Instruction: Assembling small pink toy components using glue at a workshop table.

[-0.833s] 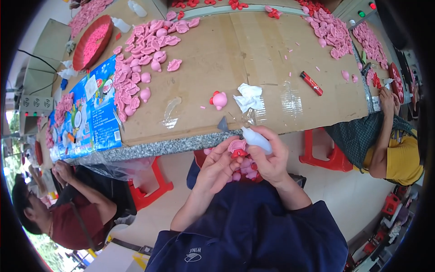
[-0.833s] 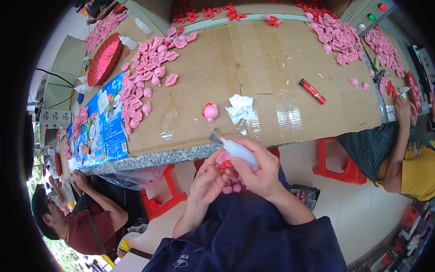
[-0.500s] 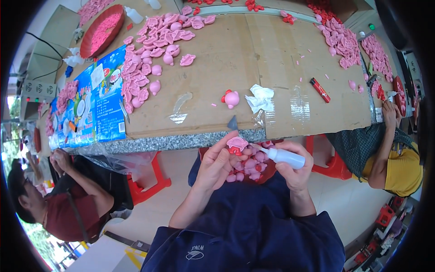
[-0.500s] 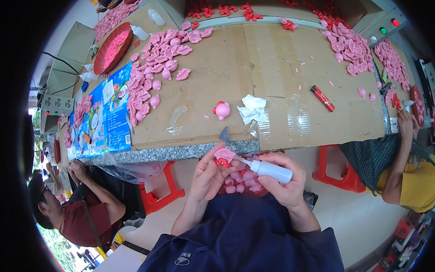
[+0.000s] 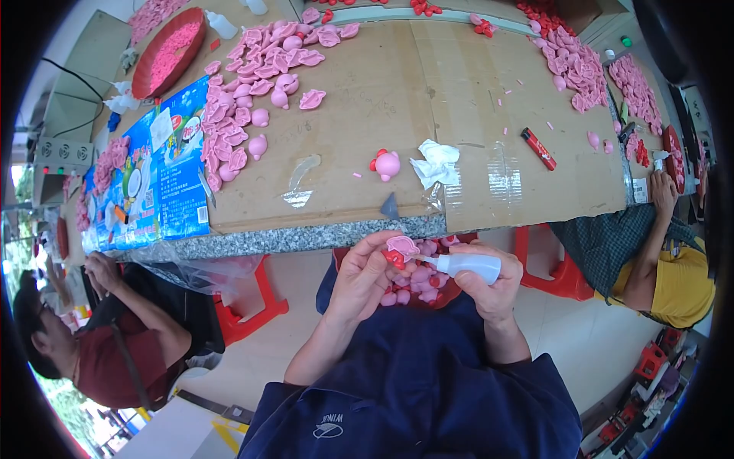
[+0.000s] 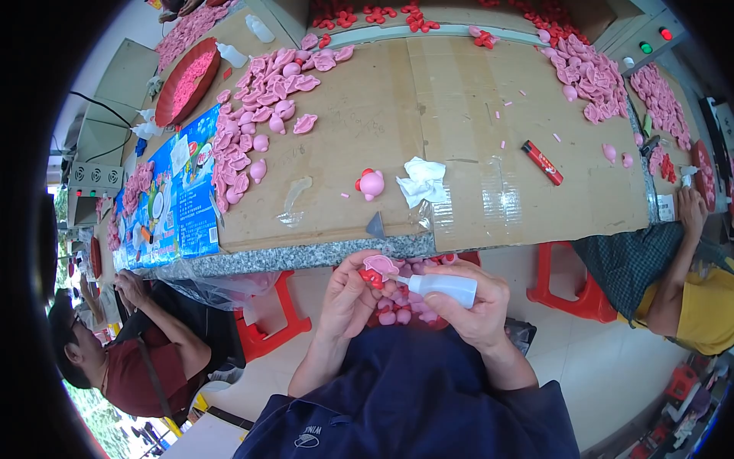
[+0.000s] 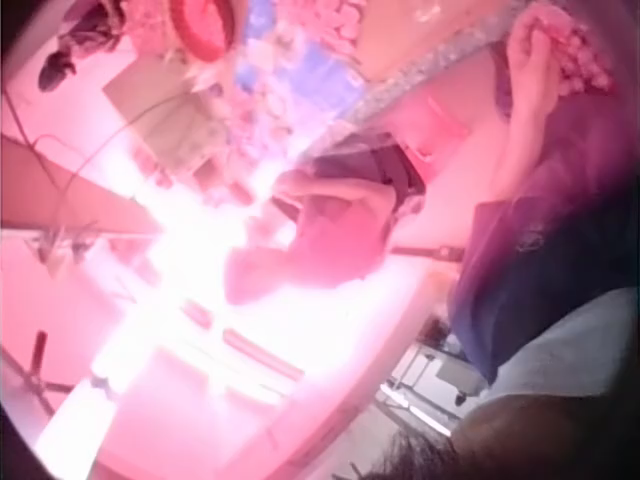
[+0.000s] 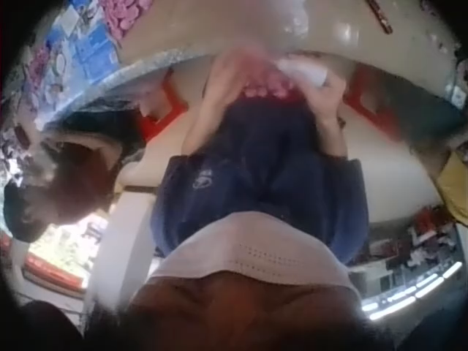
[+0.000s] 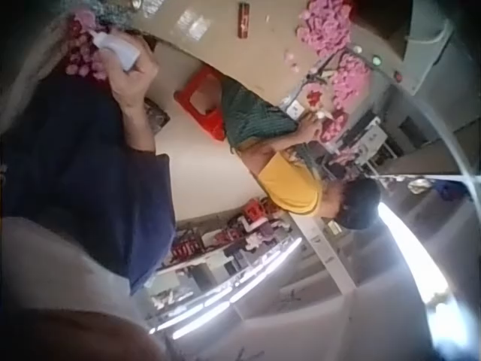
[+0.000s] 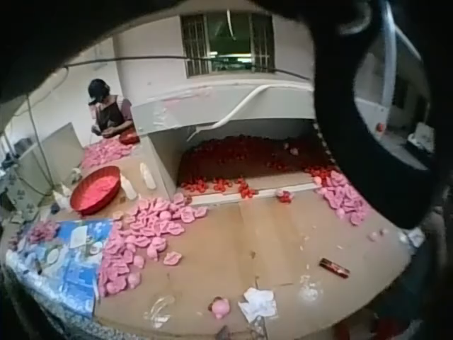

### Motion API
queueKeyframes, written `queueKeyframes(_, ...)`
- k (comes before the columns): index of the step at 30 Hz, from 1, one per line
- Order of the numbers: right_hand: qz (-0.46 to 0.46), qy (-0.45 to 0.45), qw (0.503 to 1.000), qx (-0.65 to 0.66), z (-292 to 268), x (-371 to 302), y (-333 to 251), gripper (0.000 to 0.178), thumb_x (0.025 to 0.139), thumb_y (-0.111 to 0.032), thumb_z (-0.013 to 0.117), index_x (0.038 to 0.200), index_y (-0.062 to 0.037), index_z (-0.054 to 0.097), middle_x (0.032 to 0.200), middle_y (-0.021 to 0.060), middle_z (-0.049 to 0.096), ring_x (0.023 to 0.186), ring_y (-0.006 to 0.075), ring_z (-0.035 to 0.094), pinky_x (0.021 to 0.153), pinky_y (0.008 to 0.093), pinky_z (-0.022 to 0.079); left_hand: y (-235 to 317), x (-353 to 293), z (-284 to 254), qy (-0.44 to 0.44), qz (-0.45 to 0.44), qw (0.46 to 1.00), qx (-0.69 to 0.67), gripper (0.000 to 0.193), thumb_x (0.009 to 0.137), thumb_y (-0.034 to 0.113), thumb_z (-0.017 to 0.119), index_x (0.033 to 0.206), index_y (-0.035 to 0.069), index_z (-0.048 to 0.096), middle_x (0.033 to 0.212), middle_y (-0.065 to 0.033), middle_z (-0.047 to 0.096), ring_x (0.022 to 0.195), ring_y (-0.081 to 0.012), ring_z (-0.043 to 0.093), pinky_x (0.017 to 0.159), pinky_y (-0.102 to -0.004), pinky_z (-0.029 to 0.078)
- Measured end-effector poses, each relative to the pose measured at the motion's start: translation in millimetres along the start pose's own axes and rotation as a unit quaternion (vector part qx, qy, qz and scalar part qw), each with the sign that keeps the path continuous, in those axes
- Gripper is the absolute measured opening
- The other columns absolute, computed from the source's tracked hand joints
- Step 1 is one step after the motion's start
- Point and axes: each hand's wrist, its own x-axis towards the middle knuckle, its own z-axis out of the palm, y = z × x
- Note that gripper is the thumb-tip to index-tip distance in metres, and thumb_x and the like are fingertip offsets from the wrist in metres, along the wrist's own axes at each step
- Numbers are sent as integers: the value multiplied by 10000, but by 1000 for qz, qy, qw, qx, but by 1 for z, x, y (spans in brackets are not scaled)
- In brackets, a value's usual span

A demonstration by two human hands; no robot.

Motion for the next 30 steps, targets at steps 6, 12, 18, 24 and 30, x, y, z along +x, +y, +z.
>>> queueKeyframes(6, 14, -5, 1000, -8, 3, 0, 0, 276, 702, -10, 693, 966, 45, 634, 864, 142, 653, 746, 178, 629, 654, 260, 486, 0, -2, 0, 16, -3, 1000, 18, 396, 911, 263, 485, 1201, -2, 440, 1069, -169, 567, 837, -203, 592, 759, -320, 497)
queueKeyframes(12, 19, -4, 1000, -2, 1, 0, -3, 260, 709, -2, 678, 961, 49, 637, 866, 143, 653, 758, 178, 631, 665, 255, 485, -1, -1, -3, -11, -4, 1000, -7, 355, 929, 215, 457, 1214, 3, 440, 1072, -151, 571, 852, -193, 597, 759, -301, 495)
queueKeyframes(18, 24, 7, 1000, 4, 3, 1, -5, 258, 710, 2, 673, 962, 46, 638, 866, 149, 652, 760, 178, 630, 669, 252, 485, 2, -1, 6, 7, -13, 1000, 9, 391, 914, 266, 477, 1194, -5, 441, 1024, -165, 580, 818, -208, 596, 748, -330, 503)
queueKeyframes(24, 33, 13, 999, 12, 4, 1, -4, 263, 707, -3, 677, 963, 43, 640, 835, 137, 649, 737, 167, 625, 655, 251, 482, -2, 0, -1, -17, -17, 1000, -14, 355, 928, 221, 458, 1206, 0, 444, 1066, -148, 573, 854, -194, 595, 772, -314, 496)
queueKeyframes(30, 34, 34, 999, -18, 4, 1, -7, 279, 737, -139, 674, 940, 51, 644, 777, 103, 634, 681, 129, 581, 607, 228, 441, -1, -1, 2, -31, -13, 999, -23, 323, 944, 174, 436, 1220, 6, 448, 1106, -133, 566, 877, -165, 589, 766, -286, 484)
